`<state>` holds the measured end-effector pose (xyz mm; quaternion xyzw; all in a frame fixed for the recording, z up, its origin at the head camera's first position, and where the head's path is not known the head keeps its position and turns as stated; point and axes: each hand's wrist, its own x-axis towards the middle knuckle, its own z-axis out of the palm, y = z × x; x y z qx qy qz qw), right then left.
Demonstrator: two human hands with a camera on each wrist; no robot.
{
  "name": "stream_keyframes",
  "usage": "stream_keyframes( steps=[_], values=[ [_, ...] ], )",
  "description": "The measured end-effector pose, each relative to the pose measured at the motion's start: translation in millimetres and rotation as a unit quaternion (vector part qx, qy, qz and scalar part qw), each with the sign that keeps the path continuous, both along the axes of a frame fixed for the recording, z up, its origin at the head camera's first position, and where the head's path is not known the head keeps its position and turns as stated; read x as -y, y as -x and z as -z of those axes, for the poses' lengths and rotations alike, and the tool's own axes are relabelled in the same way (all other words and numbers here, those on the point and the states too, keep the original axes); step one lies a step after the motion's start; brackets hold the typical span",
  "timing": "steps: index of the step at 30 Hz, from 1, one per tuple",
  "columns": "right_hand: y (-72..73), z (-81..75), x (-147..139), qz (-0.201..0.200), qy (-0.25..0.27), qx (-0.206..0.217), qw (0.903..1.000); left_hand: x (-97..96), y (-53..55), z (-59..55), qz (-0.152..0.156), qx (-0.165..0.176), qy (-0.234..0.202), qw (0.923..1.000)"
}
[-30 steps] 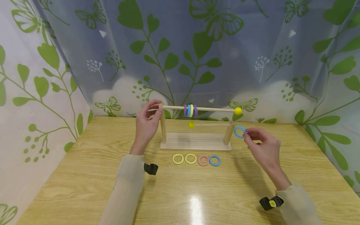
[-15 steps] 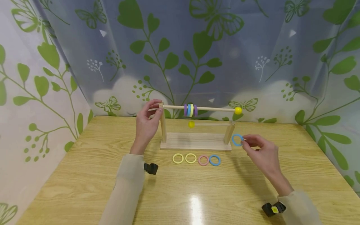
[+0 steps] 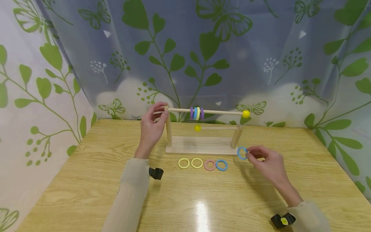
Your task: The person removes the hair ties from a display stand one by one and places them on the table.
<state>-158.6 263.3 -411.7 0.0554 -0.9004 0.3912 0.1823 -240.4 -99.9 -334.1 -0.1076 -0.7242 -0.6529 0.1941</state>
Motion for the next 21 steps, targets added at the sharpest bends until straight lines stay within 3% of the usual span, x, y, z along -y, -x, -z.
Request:
stream_keyframes(
  steps=[15, 21],
  values=[
    [3.3, 9.3, 4.6, -0.061, -0.023, 0.110, 0.9917, 0.1, 1.3, 0.8, 0.002, 0.000, -0.002, 1.0000],
    [5.8, 8.1, 6.4, -0.093, 0.004, 0.166, 0.9818, 0.2, 2.0, 1.9, 0.001, 0.003, 0.000, 1.0000]
  ],
)
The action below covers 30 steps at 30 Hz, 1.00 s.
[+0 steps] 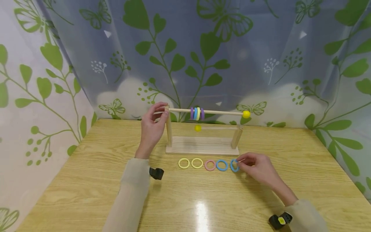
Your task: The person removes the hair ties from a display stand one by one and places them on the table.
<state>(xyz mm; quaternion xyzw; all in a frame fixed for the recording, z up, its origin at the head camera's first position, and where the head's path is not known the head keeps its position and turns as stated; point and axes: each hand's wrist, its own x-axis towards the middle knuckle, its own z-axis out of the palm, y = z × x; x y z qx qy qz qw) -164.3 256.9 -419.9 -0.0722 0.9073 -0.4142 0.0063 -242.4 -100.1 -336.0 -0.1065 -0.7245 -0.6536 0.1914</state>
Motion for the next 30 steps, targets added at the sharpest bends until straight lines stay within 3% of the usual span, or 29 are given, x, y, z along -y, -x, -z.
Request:
stream_keyframes(
  steps=[7, 12, 16, 26, 30],
  values=[
    [4.7, -1.1, 2, -0.012, 0.000, 0.041, 0.9991, -0.1, 0.4, 0.6, 0.001, 0.001, 0.004, 1.0000],
    [9.1, 0.5, 2, -0.012, -0.028, 0.031, 0.9991, 2.8, 12.8, 12.8, -0.001, 0.004, 0.001, 1.0000],
    [10.6, 0.3, 2, -0.010, -0.047, 0.009, 0.9988, 4.1, 19.7, 20.4, -0.005, 0.003, 0.002, 1.0000],
    [10.8, -3.1, 1, 0.013, -0.101, -0.068, 0.9925, 5.8, 20.5, 24.3, 0.000, -0.020, 0.007, 0.9998],
    [10.5, -5.8, 3, 0.016, -0.103, -0.104, 0.9890, 2.8, 8.1, 9.6, 0.001, -0.006, 0.006, 1.0000]
  ],
)
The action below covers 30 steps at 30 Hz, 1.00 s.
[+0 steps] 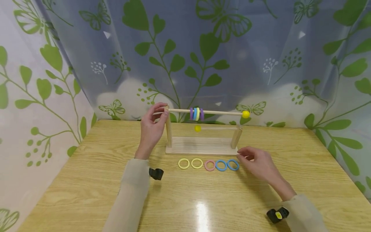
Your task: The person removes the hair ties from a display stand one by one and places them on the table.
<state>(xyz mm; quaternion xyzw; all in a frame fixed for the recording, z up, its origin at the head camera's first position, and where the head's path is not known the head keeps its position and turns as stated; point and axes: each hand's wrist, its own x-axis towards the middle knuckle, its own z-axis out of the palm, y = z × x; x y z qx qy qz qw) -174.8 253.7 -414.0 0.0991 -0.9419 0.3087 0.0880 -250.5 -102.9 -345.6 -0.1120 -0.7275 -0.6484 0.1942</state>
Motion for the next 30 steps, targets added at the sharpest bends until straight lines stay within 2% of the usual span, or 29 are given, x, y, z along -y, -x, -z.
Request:
stream_keyframes(
  steps=[3, 9, 17, 30],
  values=[
    [0.3, -2.3, 4, 0.001, 0.003, -0.030, 0.9996, -2.9, -9.3, -11.0, 0.000, 0.012, -0.002, 0.9999],
    [2.6, -5.8, 13, 0.009, 0.023, -0.089, 0.9957, -4.5, -9.7, -12.1, 0.000, 0.014, -0.004, 0.9999],
    [4.9, -8.0, 26, 0.010, 0.056, -0.178, 0.9824, -5.0, -9.7, -13.5, 0.000, 0.012, -0.002, 0.9999],
    [12.8, -19.2, 61, 0.017, 0.136, -0.213, 0.9674, -3.0, -9.1, -12.7, -0.002, 0.011, -0.004, 0.9999]
  ],
)
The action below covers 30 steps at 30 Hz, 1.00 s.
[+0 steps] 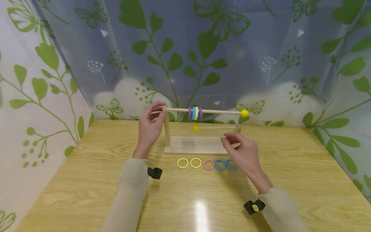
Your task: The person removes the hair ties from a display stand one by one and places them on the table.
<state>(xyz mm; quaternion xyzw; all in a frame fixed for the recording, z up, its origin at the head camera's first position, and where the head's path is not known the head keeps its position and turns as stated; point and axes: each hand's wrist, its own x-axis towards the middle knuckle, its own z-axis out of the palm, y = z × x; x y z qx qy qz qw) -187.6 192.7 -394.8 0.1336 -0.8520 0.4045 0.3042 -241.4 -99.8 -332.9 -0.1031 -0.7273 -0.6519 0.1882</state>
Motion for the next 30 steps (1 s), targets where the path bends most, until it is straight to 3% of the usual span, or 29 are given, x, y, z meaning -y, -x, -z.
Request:
stream_keyframes(
  steps=[5, 12, 16, 22, 30],
  values=[
    [5.5, -5.7, 11, -0.009, 0.018, -0.019, 0.9996, -0.2, -0.1, 0.1, 0.002, 0.001, 0.003, 1.0000],
    [15.8, -14.5, 25, -0.019, 0.029, -0.038, 0.9987, 4.6, 19.8, 20.3, -0.006, -0.004, 0.003, 1.0000],
    [20.8, -19.0, 32, -0.021, 0.045, -0.042, 0.9979, 5.6, 24.0, 26.4, -0.005, -0.013, -0.001, 0.9999],
    [28.2, -21.4, 43, -0.023, 0.064, -0.041, 0.9968, 7.5, 23.7, 29.1, 0.007, -0.023, -0.001, 0.9997],
    [39.7, -25.7, 55, -0.038, 0.049, -0.068, 0.9958, 12.6, 24.2, 26.6, 0.026, -0.032, 0.001, 0.9992]
  ],
)
